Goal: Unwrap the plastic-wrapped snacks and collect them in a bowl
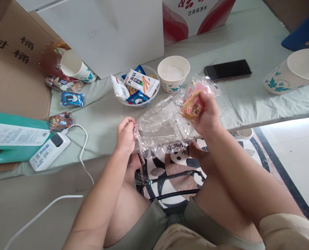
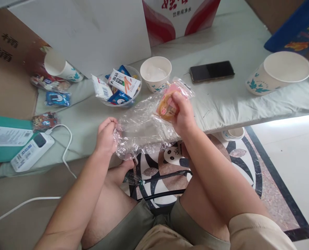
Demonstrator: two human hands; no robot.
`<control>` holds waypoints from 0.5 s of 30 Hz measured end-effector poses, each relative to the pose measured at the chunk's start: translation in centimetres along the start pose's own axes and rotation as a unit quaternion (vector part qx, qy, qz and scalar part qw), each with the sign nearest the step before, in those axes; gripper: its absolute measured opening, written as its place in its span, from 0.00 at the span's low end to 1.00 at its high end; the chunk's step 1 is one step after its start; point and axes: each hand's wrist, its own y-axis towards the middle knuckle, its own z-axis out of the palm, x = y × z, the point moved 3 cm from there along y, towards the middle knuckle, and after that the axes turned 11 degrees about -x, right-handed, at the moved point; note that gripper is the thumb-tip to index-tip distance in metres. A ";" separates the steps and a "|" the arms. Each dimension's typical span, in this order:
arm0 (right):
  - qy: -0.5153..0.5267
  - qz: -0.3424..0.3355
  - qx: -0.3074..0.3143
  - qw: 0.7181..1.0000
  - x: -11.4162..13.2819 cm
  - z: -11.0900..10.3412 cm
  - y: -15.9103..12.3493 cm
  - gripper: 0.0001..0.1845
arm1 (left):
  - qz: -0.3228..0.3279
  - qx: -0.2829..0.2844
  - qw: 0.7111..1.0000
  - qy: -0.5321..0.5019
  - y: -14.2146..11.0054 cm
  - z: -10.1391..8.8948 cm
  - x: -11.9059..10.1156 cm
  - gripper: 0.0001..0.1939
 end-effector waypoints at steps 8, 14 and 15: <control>0.099 -0.074 -0.156 0.980 1.1 1.9 3.2 0.24 | 0.065 0.092 0.987 0.119 0.2 0.0 1.2 0.02; 0.003 -0.138 -0.082 0.987 0.2 5.7 4.5 0.22 | 0.136 0.130 0.966 0.179 0.2 -0.4 1.6 0.01; -0.012 -0.150 -0.069 0.986 0.0 6.6 4.4 0.21 | 0.142 0.132 0.963 0.185 0.2 -0.4 1.6 0.01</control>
